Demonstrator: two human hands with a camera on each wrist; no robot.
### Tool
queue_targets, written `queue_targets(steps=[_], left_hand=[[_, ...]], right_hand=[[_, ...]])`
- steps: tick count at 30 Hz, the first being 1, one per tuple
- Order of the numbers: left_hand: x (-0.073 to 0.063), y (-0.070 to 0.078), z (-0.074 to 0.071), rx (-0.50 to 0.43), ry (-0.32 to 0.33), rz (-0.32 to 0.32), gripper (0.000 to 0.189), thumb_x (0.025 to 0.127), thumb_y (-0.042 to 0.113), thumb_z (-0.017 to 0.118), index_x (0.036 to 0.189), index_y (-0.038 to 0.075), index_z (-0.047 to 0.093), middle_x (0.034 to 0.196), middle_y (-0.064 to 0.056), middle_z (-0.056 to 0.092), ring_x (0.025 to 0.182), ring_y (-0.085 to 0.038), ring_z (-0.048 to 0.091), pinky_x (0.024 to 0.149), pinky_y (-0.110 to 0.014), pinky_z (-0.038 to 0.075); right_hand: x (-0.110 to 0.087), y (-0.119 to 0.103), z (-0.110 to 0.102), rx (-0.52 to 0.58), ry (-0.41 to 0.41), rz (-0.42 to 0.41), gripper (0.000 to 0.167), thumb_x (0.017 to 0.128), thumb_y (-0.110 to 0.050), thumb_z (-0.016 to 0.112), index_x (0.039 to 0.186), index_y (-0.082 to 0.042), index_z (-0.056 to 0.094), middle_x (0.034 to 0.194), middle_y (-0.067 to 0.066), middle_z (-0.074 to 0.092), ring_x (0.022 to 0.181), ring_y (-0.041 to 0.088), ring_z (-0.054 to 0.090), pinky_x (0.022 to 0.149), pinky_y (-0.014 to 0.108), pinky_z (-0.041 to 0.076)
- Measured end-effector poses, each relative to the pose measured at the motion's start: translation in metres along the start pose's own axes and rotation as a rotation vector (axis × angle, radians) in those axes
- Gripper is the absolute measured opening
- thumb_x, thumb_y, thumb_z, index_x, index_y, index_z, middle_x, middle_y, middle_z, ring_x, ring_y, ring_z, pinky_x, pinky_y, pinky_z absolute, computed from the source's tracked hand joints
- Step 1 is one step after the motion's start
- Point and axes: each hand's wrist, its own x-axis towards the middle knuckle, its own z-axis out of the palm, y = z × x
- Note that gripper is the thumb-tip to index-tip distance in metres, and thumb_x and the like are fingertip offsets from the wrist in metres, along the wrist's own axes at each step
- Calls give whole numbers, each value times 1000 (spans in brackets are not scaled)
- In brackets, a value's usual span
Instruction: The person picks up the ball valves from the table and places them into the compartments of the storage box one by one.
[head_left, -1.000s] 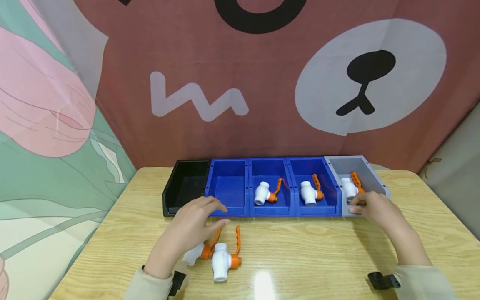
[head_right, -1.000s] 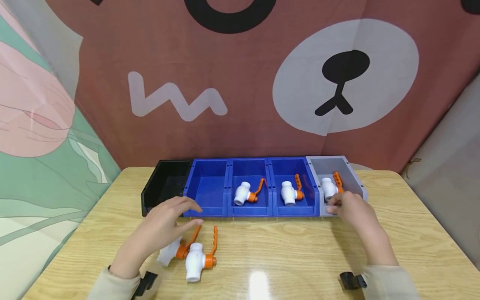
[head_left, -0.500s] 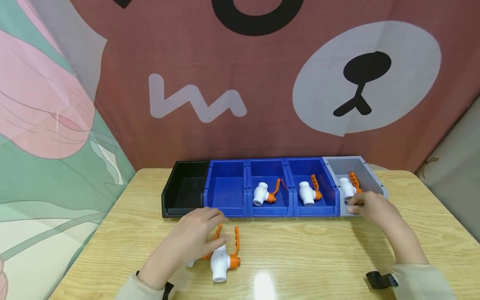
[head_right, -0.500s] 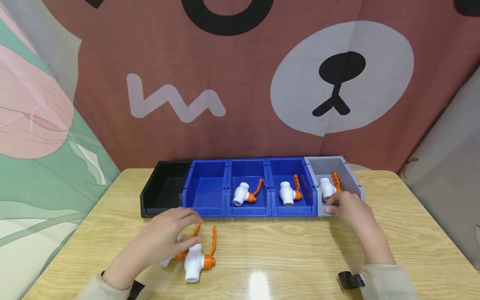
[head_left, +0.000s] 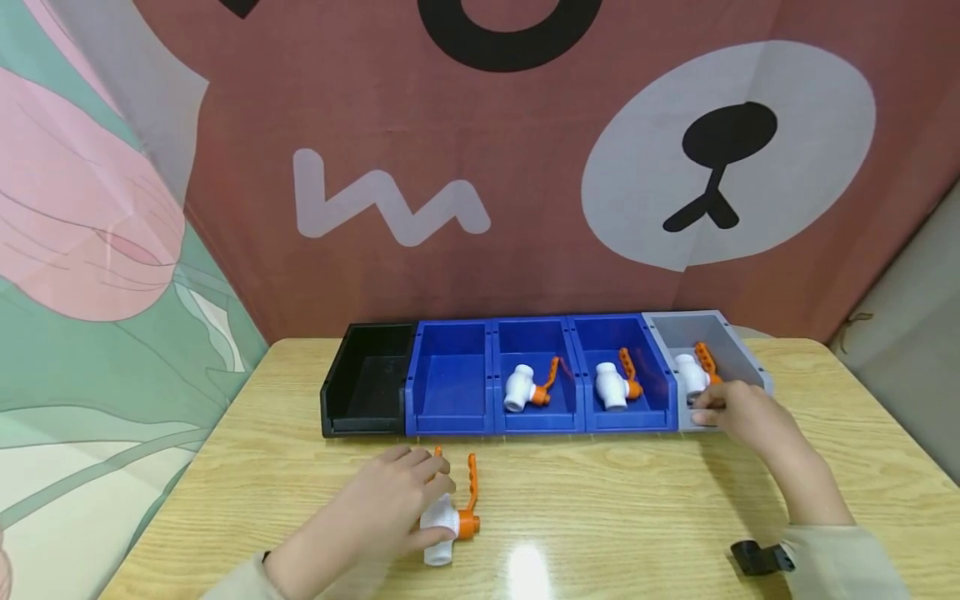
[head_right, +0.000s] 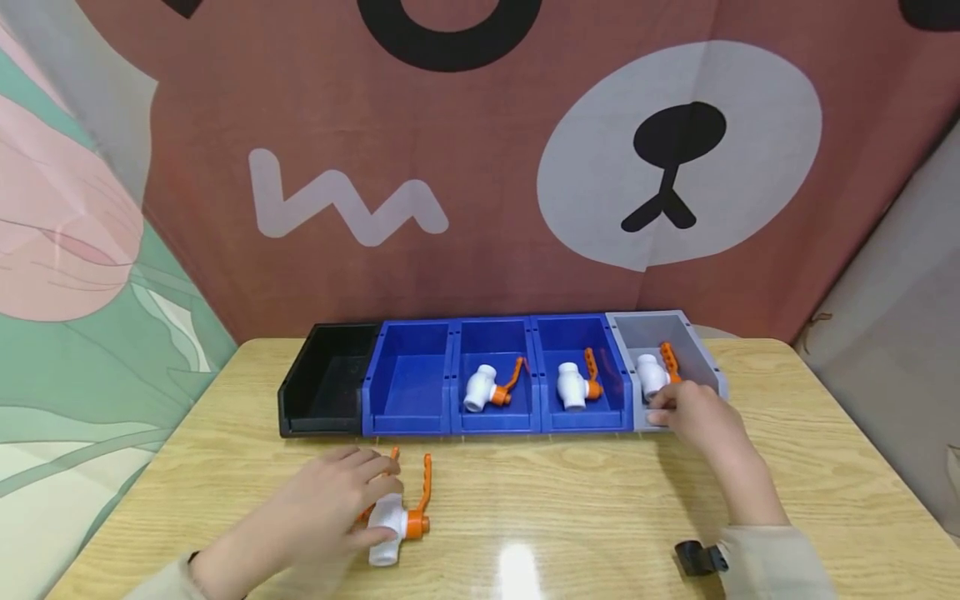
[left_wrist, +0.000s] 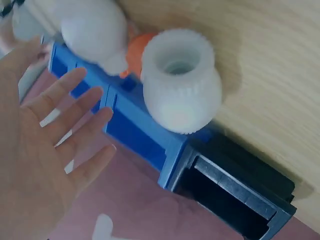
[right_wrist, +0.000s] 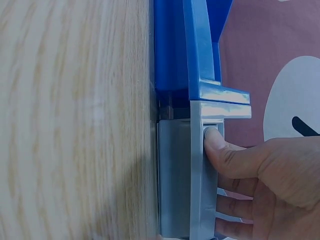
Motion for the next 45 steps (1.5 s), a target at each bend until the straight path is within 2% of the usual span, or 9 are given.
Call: queue_targets(steps=[5,8,14,21,29,34,39,45], left_hand=[[-4,6,0,-44,-124,-29,53,90,63,61,116,18,67,122,-2,65,111,-19,60,96,-41,51],[-5,9,2,-73,-161,-34,55,89,64,60,120,18,65,127,-3,63,115,-21,58,97,-44,50],[-8,15,12,21,-106,38,55,87,61,62,120,17,64,122,-2,63,109,-19,59,92,-44,53],[-9,19,18,106,-70,50,61,83,64,64,120,15,63,119,-4,63,107,-21,59,93,-43,52],[-10,20,28,122,-44,66,57,86,56,65,121,11,62,115,-5,62,104,-20,59,90,-39,51],[-9,21,30,146,0,71,52,82,54,66,112,11,62,105,-2,59,94,-18,57,83,-34,49],[-6,22,30,146,9,66,47,78,53,69,101,12,61,93,0,54,82,-16,54,75,-31,48],[-3,29,28,133,8,47,51,74,55,72,98,12,62,92,-1,55,77,-15,55,76,-32,49]], right_hand=[[0,-1,0,-3,-9,11,20,90,-18,73,98,0,73,101,19,71,92,39,64,74,54,52],[1,-1,-1,-2,-14,16,21,90,-18,73,99,0,73,102,20,70,93,39,64,75,54,52],[1,0,1,6,-12,13,20,90,-17,73,100,1,73,102,20,70,93,39,64,75,54,52],[0,0,0,-1,-2,10,19,90,-17,73,98,0,72,102,20,70,93,40,63,75,55,51],[0,0,1,3,-2,10,18,90,-17,73,97,0,72,101,20,70,93,39,63,75,54,51],[0,1,2,4,2,2,17,90,-16,73,96,0,72,101,19,71,92,38,64,75,54,52],[0,0,2,3,0,1,17,90,-16,73,97,0,72,100,19,71,91,37,64,75,54,52],[1,0,2,-4,-3,10,19,91,-16,73,98,2,72,100,20,70,91,39,64,74,54,52]])
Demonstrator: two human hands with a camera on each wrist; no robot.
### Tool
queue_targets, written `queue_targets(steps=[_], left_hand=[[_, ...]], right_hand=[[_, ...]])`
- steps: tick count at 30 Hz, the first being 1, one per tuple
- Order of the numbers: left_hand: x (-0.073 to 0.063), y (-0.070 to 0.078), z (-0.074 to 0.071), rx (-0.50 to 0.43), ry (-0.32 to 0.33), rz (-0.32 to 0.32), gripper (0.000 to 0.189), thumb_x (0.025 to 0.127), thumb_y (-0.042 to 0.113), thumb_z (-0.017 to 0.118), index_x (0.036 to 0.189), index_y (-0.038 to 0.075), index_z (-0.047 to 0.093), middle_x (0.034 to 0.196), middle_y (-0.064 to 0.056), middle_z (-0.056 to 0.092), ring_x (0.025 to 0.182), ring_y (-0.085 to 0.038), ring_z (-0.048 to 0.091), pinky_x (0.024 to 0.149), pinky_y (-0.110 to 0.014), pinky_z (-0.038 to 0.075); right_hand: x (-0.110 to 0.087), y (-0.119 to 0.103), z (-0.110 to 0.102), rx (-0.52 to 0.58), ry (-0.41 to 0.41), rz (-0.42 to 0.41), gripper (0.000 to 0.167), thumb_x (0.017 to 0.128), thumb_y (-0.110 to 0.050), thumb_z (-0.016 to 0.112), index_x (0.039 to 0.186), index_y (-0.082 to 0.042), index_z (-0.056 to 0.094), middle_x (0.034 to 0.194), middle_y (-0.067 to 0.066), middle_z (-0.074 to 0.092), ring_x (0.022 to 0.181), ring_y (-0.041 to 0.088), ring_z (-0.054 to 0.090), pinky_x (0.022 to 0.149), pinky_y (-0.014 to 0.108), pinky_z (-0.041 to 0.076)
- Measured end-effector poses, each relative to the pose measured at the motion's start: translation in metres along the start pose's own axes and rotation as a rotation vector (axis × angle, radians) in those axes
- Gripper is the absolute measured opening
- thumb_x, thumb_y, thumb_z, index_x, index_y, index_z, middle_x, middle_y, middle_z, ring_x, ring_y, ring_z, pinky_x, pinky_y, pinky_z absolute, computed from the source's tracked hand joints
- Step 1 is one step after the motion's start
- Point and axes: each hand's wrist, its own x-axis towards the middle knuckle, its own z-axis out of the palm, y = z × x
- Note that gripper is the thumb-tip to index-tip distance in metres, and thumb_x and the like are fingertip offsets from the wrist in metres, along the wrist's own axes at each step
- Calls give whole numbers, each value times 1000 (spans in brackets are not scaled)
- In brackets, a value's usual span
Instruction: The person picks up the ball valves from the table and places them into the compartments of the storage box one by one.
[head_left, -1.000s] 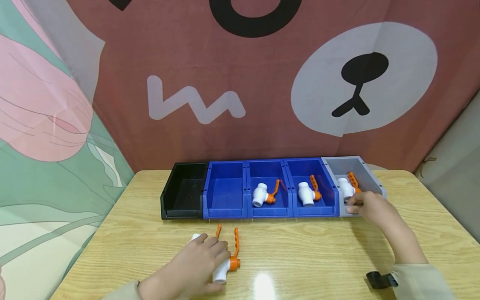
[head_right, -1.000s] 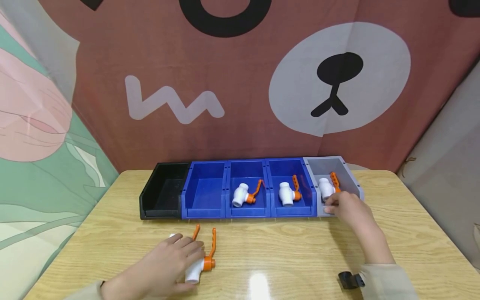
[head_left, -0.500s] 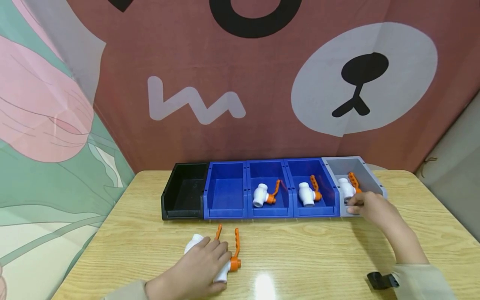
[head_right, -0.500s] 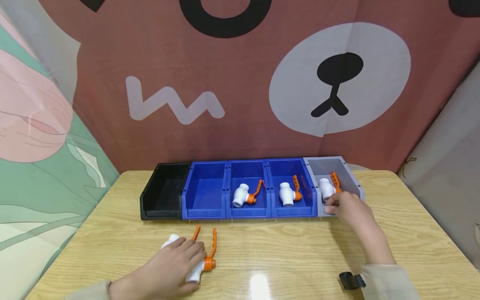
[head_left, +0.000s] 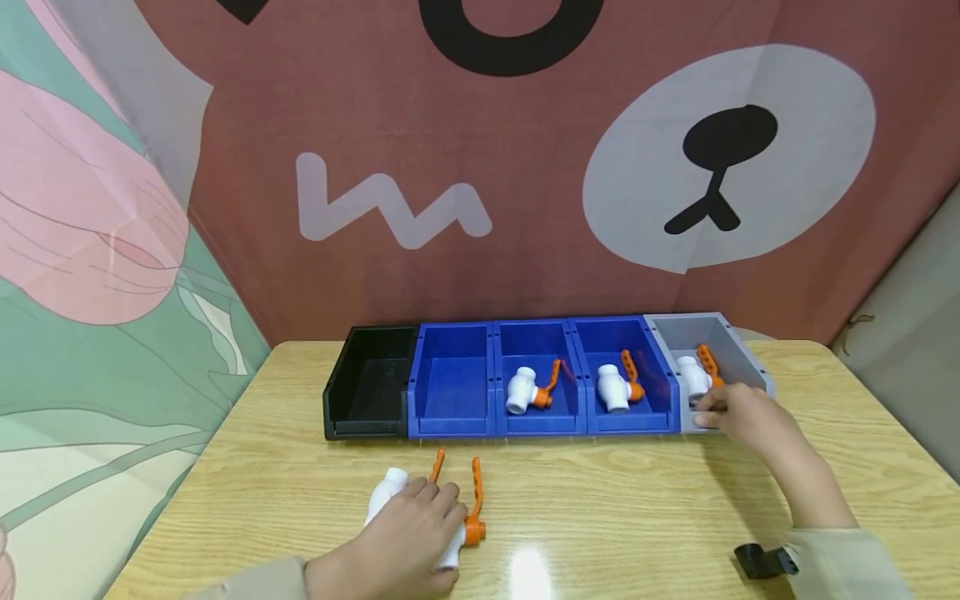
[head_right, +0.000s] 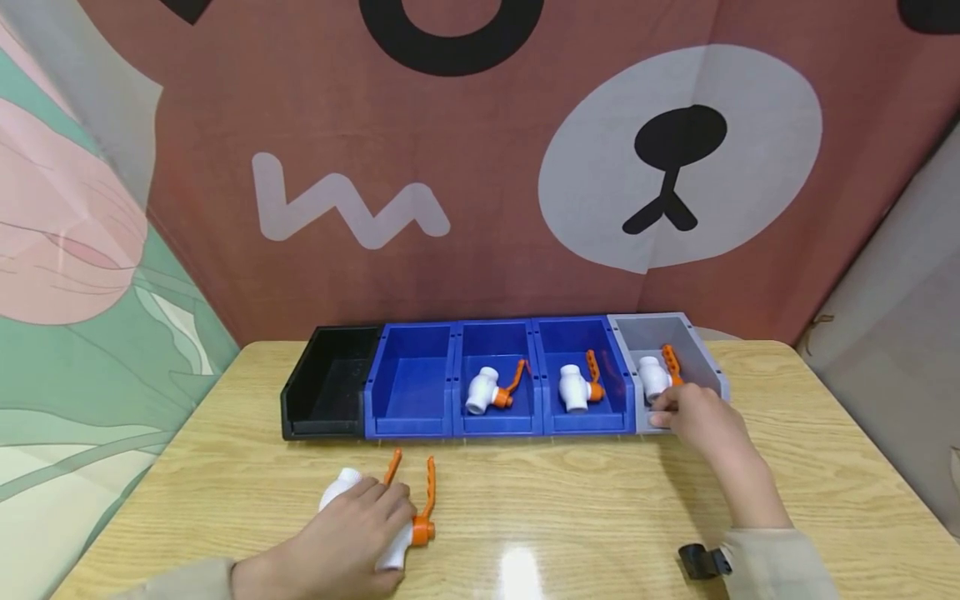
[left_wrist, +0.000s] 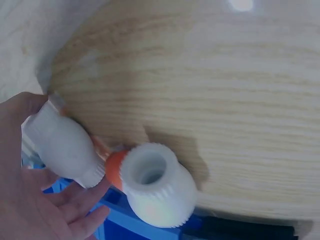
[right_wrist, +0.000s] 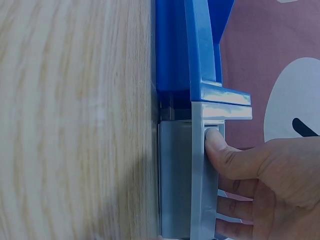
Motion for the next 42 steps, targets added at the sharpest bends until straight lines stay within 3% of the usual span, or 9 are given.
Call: queue_targets(steps=[6,14,24,32,42], left_hand=[[4,3,-2,-10,2,15,50,75,55,73,100,13,63,96,0,56,80,-14,55,77,-30,50],[12,3,-5,54,47,7,44,71,46,69,97,11,59,94,-2,52,78,-17,53,77,-32,49],[18,-2,-17,166,-17,24,47,77,48,65,104,11,55,111,-8,57,92,-23,57,88,-36,51],[28,-19,-27,220,-84,23,58,81,56,67,115,11,55,119,-8,56,102,-23,56,92,-36,49],[40,-46,-32,203,-60,-37,61,81,55,70,116,8,54,123,-10,55,103,-25,59,93,-36,50]], right_hand=[[2,0,1,1,-12,11,21,91,-18,72,99,1,72,101,19,70,91,38,64,74,54,52],[2,2,1,-9,-15,12,22,91,-19,73,99,1,72,101,19,70,94,40,63,74,54,52],[1,1,1,-6,-14,7,23,91,-18,72,101,2,72,99,18,70,92,39,64,73,53,52],[0,1,1,-15,-18,26,22,91,-20,72,100,1,72,101,18,70,94,40,63,73,55,51],[0,2,1,-12,-14,29,21,91,-20,72,99,0,72,101,18,70,94,40,63,73,55,51]])
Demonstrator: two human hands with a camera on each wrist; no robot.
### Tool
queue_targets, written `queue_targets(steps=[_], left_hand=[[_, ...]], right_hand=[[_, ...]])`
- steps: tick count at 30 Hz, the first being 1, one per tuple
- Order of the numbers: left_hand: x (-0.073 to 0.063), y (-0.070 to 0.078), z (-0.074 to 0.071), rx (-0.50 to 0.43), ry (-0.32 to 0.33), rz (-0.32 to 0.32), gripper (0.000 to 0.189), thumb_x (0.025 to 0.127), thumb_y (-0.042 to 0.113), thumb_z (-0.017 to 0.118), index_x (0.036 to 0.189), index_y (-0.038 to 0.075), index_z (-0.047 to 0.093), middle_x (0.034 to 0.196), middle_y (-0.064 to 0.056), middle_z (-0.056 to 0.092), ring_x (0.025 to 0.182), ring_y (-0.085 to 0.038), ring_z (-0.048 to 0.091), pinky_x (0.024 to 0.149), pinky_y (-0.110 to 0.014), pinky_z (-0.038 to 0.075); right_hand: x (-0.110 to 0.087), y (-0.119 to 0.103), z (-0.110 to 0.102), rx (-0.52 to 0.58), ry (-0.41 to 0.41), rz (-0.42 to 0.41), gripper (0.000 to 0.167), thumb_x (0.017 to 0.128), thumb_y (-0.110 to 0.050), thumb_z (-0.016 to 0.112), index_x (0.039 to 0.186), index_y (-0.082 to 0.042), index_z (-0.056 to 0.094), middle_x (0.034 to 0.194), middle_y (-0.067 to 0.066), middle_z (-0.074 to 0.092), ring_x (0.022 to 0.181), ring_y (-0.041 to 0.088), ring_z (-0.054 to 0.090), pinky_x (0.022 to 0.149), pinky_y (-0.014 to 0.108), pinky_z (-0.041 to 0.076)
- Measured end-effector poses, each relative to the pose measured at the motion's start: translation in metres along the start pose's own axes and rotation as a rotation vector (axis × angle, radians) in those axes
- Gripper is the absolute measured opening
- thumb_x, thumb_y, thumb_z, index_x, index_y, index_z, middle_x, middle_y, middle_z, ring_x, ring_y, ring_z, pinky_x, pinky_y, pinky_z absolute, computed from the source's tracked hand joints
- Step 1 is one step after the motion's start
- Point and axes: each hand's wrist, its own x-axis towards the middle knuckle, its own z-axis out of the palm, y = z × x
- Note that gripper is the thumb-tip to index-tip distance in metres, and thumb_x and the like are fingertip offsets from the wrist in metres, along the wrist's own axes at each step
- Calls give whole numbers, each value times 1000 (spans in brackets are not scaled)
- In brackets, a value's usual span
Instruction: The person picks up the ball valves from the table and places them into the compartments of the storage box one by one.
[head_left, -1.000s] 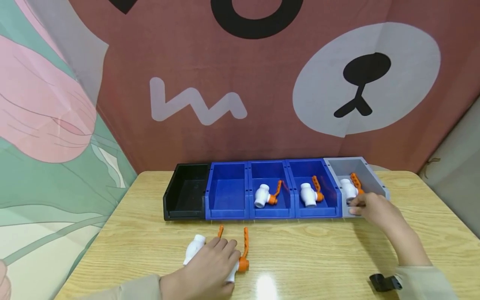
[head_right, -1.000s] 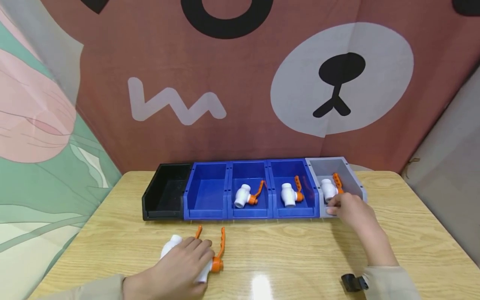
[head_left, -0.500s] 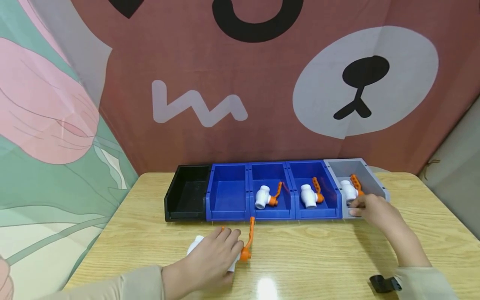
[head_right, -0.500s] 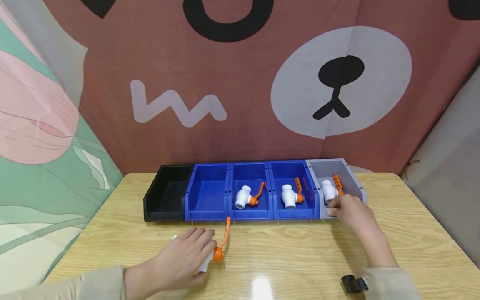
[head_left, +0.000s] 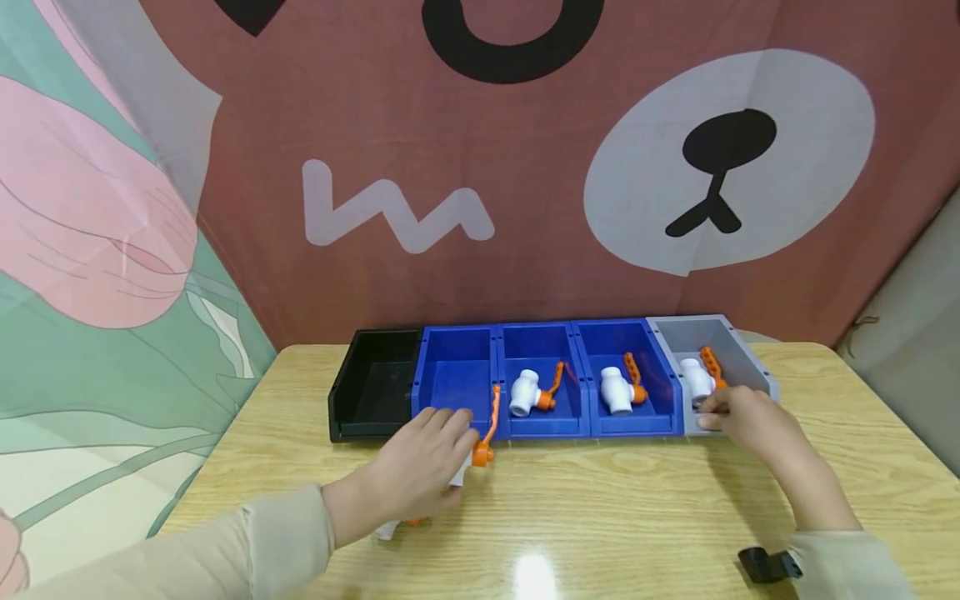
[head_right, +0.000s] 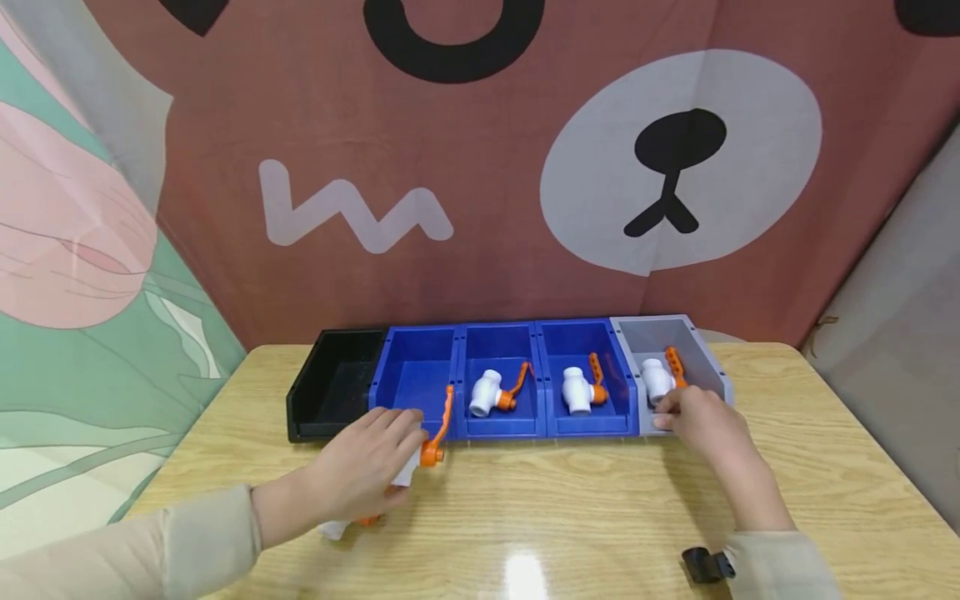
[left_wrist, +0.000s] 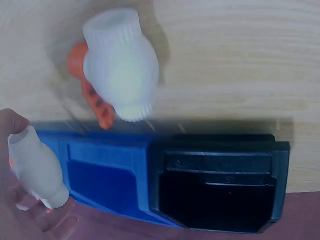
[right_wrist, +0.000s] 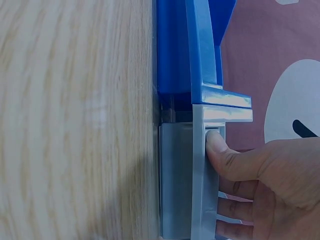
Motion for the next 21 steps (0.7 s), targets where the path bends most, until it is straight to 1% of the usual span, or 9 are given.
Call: queue_targets(steps=[4,8,11,15,18,19,21], left_hand=[[7,-14,2,-38,11,-56,59,81,51,72,116,7,54,122,-11,55,102,-26,59,93,-37,51],[14,-25,5,-107,-4,-113,57,77,43,80,113,7,55,121,-12,54,101,-28,58,92,-37,51],[19,-33,7,-155,-11,-145,55,74,38,83,111,7,56,118,-11,54,99,-27,59,92,-37,51],[22,-41,11,-157,-11,-183,55,72,39,83,111,8,59,117,-9,56,99,-27,60,92,-39,50],[23,-47,14,-159,-19,-211,57,71,40,84,113,8,61,118,-9,59,103,-27,60,94,-41,49],[24,-49,14,-171,-23,-223,58,71,40,84,114,9,62,119,-9,60,104,-27,60,95,-41,49],[26,-52,14,-225,-34,-255,58,71,38,85,115,9,63,120,-9,60,107,-27,60,95,-42,50]], right_hand=[[1,0,1,2,2,-8,20,91,-19,73,98,-1,72,100,18,70,93,39,64,73,54,52],[1,0,1,3,2,-7,20,91,-19,72,99,0,72,100,18,70,94,39,64,73,55,51],[1,0,0,3,0,-3,21,91,-20,72,99,0,72,101,18,70,95,40,63,73,55,51],[1,0,1,7,-1,-6,22,91,-19,72,100,1,72,101,18,70,94,39,63,74,55,51],[1,0,1,9,1,-14,21,91,-19,72,100,1,72,100,17,70,92,38,64,73,54,51],[1,1,1,10,1,-15,21,91,-19,72,100,1,72,99,17,70,92,37,64,72,53,51],[1,1,1,12,2,-15,21,91,-19,72,99,0,72,99,17,70,91,36,64,72,53,51]])
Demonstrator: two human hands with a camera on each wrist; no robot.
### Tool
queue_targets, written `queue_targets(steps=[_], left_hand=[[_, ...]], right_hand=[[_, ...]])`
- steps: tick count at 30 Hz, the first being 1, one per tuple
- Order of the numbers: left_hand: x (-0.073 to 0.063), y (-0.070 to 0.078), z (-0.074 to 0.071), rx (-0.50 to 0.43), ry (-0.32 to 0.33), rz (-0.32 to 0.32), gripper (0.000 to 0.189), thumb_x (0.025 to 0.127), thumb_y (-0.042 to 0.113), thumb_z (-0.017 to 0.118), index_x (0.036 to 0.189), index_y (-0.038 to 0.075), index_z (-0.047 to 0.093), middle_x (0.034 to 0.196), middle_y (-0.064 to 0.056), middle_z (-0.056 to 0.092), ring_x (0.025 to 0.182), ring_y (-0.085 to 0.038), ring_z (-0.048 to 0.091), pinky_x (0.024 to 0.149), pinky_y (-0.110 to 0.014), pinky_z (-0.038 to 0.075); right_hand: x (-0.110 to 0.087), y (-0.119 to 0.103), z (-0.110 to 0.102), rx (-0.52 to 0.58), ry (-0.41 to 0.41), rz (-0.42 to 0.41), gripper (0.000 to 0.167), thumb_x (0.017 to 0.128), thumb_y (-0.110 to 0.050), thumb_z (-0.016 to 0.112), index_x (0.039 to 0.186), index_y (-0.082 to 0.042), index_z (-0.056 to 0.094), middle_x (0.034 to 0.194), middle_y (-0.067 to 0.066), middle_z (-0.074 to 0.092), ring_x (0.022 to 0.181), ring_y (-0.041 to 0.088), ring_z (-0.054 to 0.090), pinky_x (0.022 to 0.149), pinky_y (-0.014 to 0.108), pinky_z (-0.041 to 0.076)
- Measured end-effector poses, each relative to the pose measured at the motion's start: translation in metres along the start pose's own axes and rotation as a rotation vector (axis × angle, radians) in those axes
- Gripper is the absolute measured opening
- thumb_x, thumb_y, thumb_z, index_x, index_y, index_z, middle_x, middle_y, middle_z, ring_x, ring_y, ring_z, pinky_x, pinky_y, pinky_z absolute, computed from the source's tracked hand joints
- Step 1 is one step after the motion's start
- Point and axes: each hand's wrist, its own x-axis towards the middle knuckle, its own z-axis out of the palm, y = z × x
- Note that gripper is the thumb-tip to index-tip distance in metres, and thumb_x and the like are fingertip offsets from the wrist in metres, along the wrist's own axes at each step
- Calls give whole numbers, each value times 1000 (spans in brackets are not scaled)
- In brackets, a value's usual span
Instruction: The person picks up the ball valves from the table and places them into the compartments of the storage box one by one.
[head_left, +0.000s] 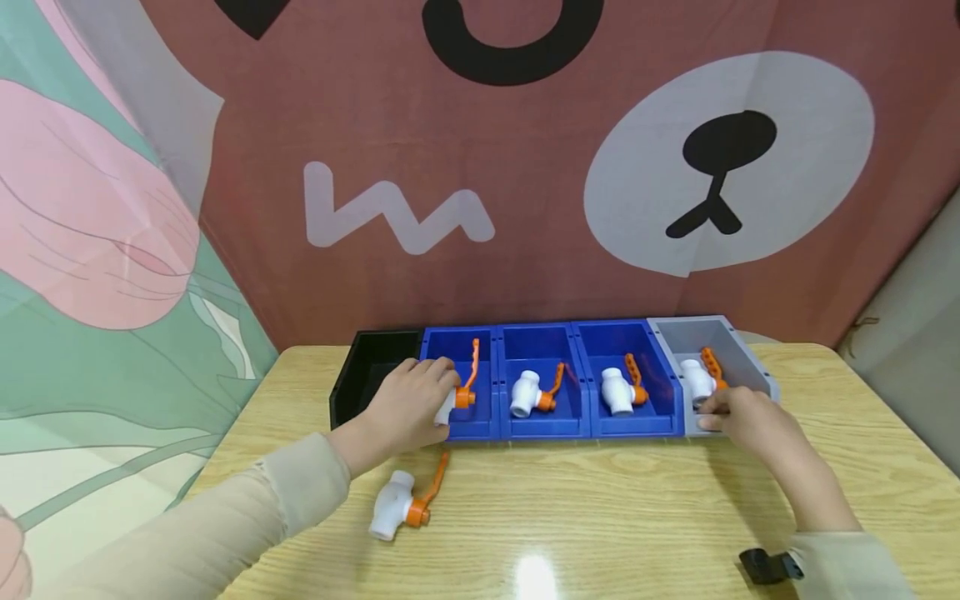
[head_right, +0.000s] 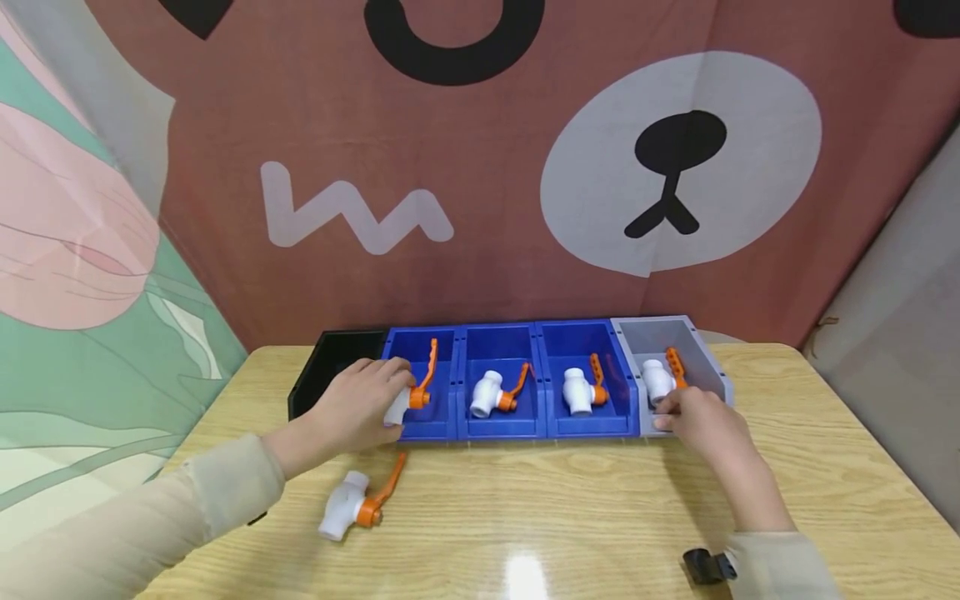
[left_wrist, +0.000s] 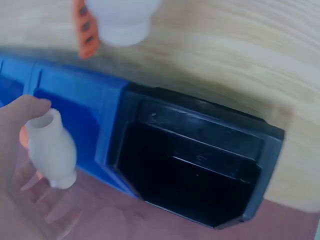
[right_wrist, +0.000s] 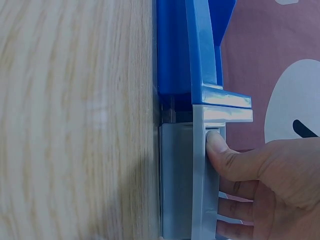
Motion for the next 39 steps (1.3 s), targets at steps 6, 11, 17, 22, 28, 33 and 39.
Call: queue_targets(steps=[6,11,17,22,28,33,39], left_hand=[[11,-9,-5,-173,-20,-115,57,70,30,89,117,9,65,121,-7,61,106,-26,60,92,-42,52],[21,-16,-4,-210,-21,-158,58,69,26,91,117,7,65,120,-8,60,100,-27,61,89,-43,53],[30,-17,1,-221,-68,-169,58,70,23,91,119,8,65,123,-9,59,101,-27,60,92,-44,52],[35,-15,10,-208,-99,-163,56,70,23,91,118,9,67,122,-9,60,105,-26,60,95,-45,50],[42,-15,19,-190,-144,-170,55,71,21,91,119,9,68,122,-9,61,109,-28,59,99,-45,48],[48,-15,27,-217,-187,-183,54,73,18,90,121,8,67,125,-11,60,111,-29,58,100,-44,48],[50,-16,32,-255,-216,-231,54,73,16,89,121,6,66,124,-12,60,110,-30,58,96,-44,51]], right_hand=[[-1,0,0,4,5,-6,21,91,-19,72,99,1,71,98,16,70,90,36,64,72,53,51],[-2,-1,-1,-2,-1,1,23,91,-19,72,101,2,71,99,18,70,91,38,64,72,54,52],[-1,-1,1,-6,0,-7,23,91,-20,72,100,1,71,99,18,70,92,39,64,72,54,52],[-1,-1,0,-9,3,-1,22,91,-20,72,99,0,72,100,17,70,92,38,64,72,54,51],[-1,-1,0,-13,14,-3,22,91,-20,72,99,1,72,100,18,70,94,40,64,72,55,51],[-2,0,0,-13,10,7,21,91,-20,72,99,0,72,100,17,70,93,39,63,71,55,51],[-2,-1,1,-9,17,-2,21,91,-20,72,99,0,72,99,17,71,91,38,64,71,55,51]])
